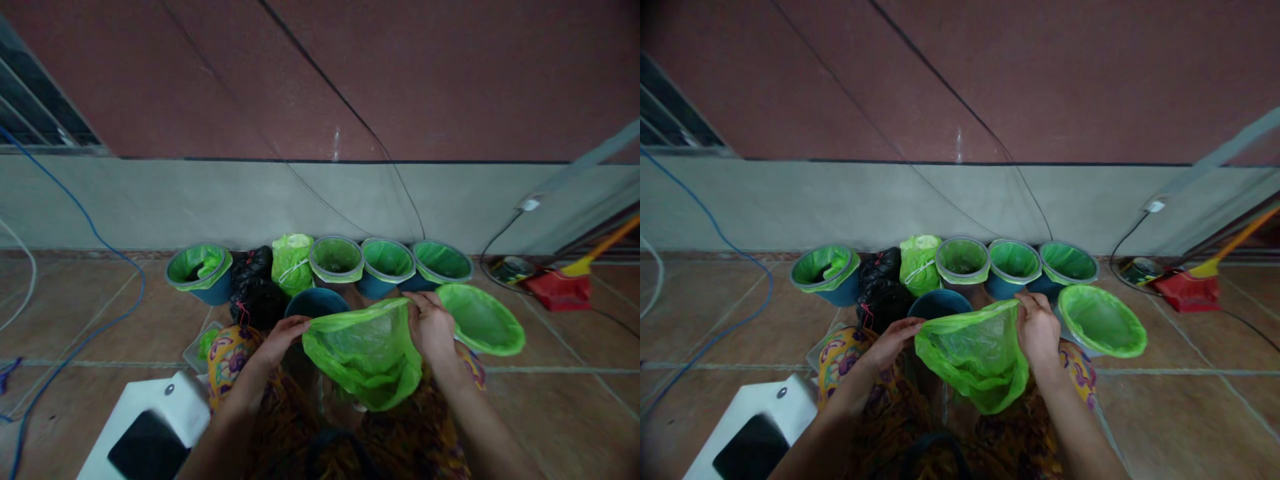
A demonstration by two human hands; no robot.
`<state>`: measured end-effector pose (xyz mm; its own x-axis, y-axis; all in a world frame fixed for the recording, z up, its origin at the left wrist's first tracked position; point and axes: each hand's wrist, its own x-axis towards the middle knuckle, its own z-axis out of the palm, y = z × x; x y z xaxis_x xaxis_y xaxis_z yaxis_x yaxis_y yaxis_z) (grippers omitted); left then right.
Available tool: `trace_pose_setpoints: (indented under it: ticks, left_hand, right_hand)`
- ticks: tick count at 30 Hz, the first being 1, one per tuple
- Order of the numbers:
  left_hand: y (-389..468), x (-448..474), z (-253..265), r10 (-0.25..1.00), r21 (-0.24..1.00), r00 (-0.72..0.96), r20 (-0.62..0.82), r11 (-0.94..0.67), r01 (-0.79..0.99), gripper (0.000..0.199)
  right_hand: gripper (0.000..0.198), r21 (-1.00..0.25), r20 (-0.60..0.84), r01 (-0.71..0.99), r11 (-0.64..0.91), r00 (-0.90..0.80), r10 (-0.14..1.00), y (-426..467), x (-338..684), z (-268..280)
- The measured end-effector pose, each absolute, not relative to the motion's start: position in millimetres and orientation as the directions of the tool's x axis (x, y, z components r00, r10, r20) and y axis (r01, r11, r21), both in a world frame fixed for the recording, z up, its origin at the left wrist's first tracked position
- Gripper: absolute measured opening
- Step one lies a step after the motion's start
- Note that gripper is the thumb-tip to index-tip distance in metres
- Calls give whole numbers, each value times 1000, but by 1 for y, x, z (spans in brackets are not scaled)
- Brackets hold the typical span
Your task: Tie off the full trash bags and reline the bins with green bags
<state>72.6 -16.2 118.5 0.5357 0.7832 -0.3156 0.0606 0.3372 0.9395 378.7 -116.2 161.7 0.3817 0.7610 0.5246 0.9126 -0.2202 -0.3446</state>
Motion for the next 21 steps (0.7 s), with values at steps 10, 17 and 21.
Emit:
trace_pose_setpoints:
  ticks: [10, 17, 21]
  left_hand:
    - [-9, 85, 126, 952, 605, 278, -131, -145, 783, 17]
    - [-8, 89, 131, 999, 277, -11, -51, 24, 960, 31]
    - [-2, 80, 131, 999, 290, -4, -33, 13, 957, 29]
  right_hand:
    - [36, -380, 513, 902, -204, 389, 765, -124, 389, 165]
    - [35, -360, 442, 913, -191, 347, 827, -153, 392, 157]
    - [30, -204, 309, 927, -315, 367, 877, -166, 405, 154]
